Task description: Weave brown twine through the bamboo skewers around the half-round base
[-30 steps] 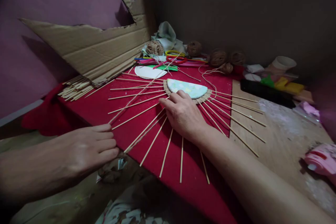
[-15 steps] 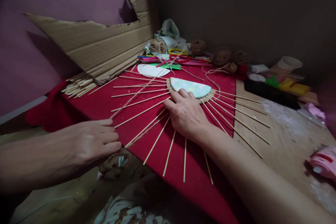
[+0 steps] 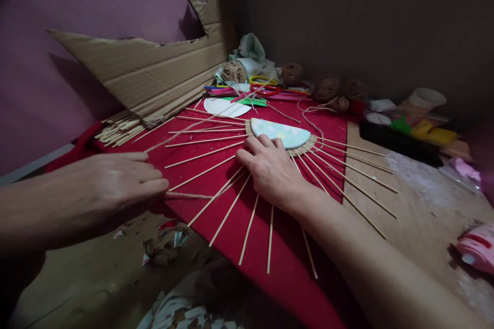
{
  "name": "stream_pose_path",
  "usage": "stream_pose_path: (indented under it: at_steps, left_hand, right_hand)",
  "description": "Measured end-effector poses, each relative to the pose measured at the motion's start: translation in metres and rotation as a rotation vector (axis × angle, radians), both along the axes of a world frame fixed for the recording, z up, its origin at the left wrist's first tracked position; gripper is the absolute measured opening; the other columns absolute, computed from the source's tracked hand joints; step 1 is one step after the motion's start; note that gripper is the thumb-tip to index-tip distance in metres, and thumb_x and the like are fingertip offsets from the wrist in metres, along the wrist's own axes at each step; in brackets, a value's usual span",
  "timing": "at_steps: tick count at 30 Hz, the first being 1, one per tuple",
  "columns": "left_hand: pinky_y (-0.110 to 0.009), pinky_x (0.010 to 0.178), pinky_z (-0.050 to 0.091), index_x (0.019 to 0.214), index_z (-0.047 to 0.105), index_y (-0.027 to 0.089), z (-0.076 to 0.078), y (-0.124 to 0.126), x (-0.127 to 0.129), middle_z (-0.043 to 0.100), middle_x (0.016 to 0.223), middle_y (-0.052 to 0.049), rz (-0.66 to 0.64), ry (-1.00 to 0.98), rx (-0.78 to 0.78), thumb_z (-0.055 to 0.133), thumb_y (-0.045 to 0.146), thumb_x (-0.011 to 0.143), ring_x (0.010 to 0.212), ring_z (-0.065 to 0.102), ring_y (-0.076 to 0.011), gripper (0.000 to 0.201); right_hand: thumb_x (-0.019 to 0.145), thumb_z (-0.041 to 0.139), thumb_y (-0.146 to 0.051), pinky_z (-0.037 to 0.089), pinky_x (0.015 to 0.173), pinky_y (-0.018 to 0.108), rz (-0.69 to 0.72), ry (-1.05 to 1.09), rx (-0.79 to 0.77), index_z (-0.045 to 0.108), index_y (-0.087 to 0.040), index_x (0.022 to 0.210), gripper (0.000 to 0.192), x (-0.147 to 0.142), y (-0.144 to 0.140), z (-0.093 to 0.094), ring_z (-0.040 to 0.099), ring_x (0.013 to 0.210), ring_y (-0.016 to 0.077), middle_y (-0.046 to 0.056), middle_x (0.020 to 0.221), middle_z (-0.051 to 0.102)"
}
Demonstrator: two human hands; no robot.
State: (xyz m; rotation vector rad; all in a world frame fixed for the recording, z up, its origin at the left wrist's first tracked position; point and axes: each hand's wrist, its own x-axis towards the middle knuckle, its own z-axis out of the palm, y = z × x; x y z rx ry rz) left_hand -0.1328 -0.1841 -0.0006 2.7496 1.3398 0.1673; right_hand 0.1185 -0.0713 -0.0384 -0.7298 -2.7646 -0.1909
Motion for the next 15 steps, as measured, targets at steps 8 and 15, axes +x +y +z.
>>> stream_pose_path:
  at_steps: [8,15]
  left_hand:
    - [-0.027,0.053,0.018,0.068,0.053,0.017,0.035,0.086,-0.017,0.040,0.057,0.003,0.227,0.270,0.184,0.046,0.016,0.082,0.052,0.023,-0.0097,0.015]
    - [-0.024,0.073,0.037,0.082,0.068,0.006,0.048,0.167,0.015,0.059,0.071,-0.004,0.509,0.348,0.200,0.043,0.023,0.086,0.074,0.054,-0.0129,0.030]
  right_hand:
    - [0.081,0.043,-0.006,0.044,0.081,0.044,-0.041,0.312,-0.182,0.050,-0.015,0.113,0.033,0.006,0.002,-0.012,0.051,0.098,0.0259,0.013,0.106,0.059]
    - [0.076,0.045,-0.004,0.042,0.092,0.042,-0.023,0.420,-0.219,0.040,-0.014,0.127,0.052,0.008,0.000,-0.012,0.049,0.108,0.0245,0.015,0.115,0.055]
